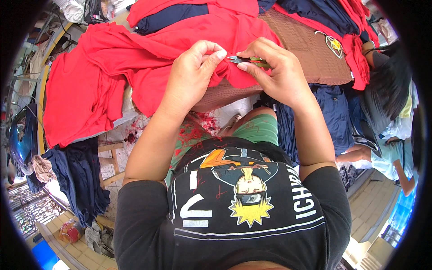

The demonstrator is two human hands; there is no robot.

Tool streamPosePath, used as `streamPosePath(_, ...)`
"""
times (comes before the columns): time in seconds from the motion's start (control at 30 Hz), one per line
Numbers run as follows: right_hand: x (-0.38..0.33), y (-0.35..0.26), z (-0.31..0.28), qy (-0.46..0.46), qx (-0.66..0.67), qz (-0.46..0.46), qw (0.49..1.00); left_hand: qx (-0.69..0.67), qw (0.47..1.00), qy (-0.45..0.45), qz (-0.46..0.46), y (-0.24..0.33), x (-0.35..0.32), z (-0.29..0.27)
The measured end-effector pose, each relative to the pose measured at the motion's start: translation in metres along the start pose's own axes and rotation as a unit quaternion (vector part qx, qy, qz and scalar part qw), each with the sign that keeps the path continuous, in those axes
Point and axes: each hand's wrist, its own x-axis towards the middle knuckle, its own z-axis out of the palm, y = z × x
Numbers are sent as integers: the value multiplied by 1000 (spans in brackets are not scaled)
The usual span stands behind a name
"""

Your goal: The person trims excess threads from the collar and labels of red shirts using small shears. They handle the shirts one at a time, inspect the collars, clip the threads, and move the processed items into a separate pile.

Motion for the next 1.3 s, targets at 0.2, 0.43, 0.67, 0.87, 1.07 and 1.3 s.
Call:
streamPosePath(0.2, 3, -7, -5, -24, -20, -10, 999, -38, 999, 3, 37, -5, 0, 1)
streamPosePath(0.43, -2, 20, 8, -106, 266, 169, 943, -127, 983, -69, 112, 23, -8, 0)
streamPosePath(0.67, -9, 32, 9, -79, 264, 171, 946, -152, 965, -165, 135, 28, -25, -40)
streamPosePath(0.87, -25, 40, 3, -104, 245, 187, 946, 295, 922, -178, 178, -41, -41, -18)
streamPosePath(1.07, -42, 28, 40, -318, -3, 100, 943, 437, 881, -177, -39, -95, -68, 38)
streamPosePath(1.3, -43, 46, 44, -164, 41, 117, 979, 281, 952, -13, 119, -108, -56, 64)
